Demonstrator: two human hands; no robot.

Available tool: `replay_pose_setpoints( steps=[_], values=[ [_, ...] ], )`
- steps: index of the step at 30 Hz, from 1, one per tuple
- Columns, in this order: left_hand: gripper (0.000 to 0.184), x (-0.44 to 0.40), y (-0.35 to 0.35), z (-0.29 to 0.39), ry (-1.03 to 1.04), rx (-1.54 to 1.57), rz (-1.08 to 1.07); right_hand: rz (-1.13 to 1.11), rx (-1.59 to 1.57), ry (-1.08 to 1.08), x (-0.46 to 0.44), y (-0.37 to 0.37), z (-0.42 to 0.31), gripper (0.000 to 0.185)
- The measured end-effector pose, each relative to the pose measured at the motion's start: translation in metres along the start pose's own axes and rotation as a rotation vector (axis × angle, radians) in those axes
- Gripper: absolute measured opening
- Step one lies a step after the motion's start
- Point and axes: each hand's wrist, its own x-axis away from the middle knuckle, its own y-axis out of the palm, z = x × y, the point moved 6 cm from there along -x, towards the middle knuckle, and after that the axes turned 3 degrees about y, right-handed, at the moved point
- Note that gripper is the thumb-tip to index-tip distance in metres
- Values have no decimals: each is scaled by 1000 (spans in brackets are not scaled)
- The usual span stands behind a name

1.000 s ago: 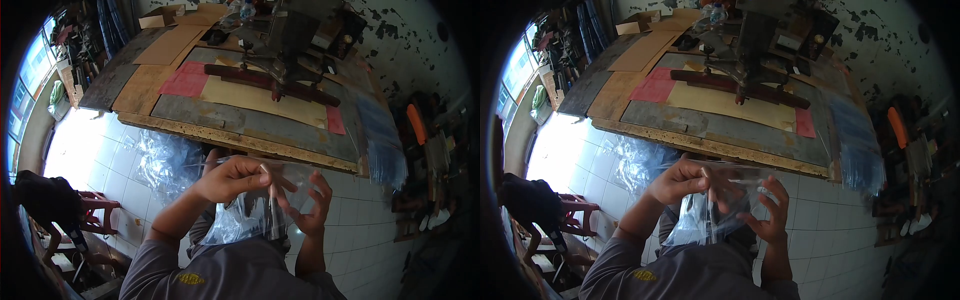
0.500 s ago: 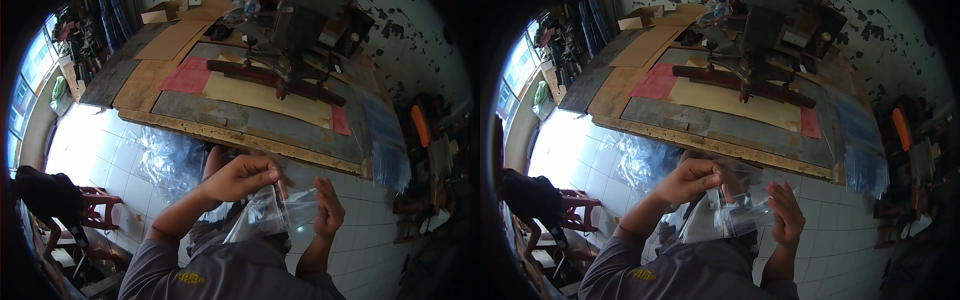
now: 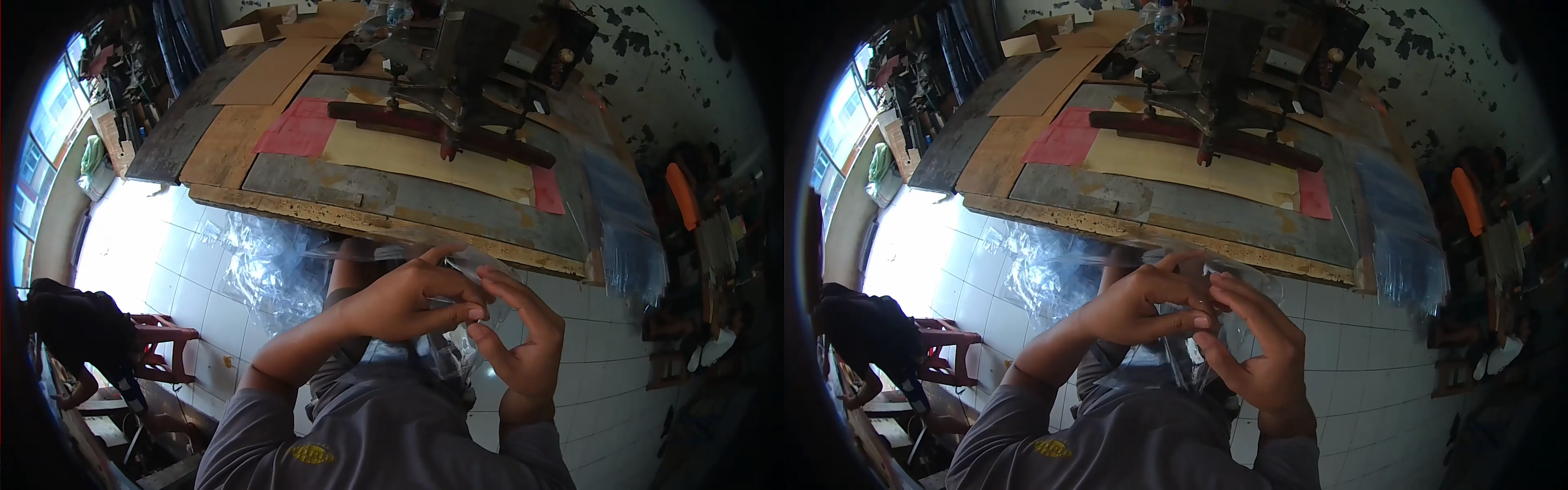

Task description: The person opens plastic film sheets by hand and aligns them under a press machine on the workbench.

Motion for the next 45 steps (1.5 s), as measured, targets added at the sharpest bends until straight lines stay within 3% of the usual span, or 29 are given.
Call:
replay_pose_setpoints(
  steps=[11, 19, 22, 29, 32, 35, 38, 39, 42, 45],
  values=[
    [14, 2, 3, -5, 27, -64, 99, 6, 41, 131, -4, -2, 4, 32],
    [20, 4, 1, 3, 82, -213, 184, 88, 106, 59, -7, -7, 0, 24],
    [27, 3, 3, 7, 114, -294, 198, 118, 120, 86, -9, -12, 2, 20],
    [68, 15, -10, 0, 11, -286, 376, 213, 106, 99, -14, -34, 1, 13],
    [72, 22, -19, -7, -113, -295, 384, 259, 50, 101, -16, -42, 3, 9],
    [68, 39, -32, -24, -491, -368, 310, 282, 41, 144, -17, -51, 8, 6],
    [60, 53, -51, -41, -561, -302, 322, 381, -24, 176, -16, -67, 18, 7],
    [52, 53, -57, -38, -427, -408, 340, 384, -53, 177, -16, -73, 22, 9],
    [44, 59, -72, -38, -572, -363, 321, 411, -61, 177, -18, -89, 29, 9],
    [35, 62, -80, -40, -519, -397, 365, 428, -111, 199, -17, -97, 35, 12]
  ],
)
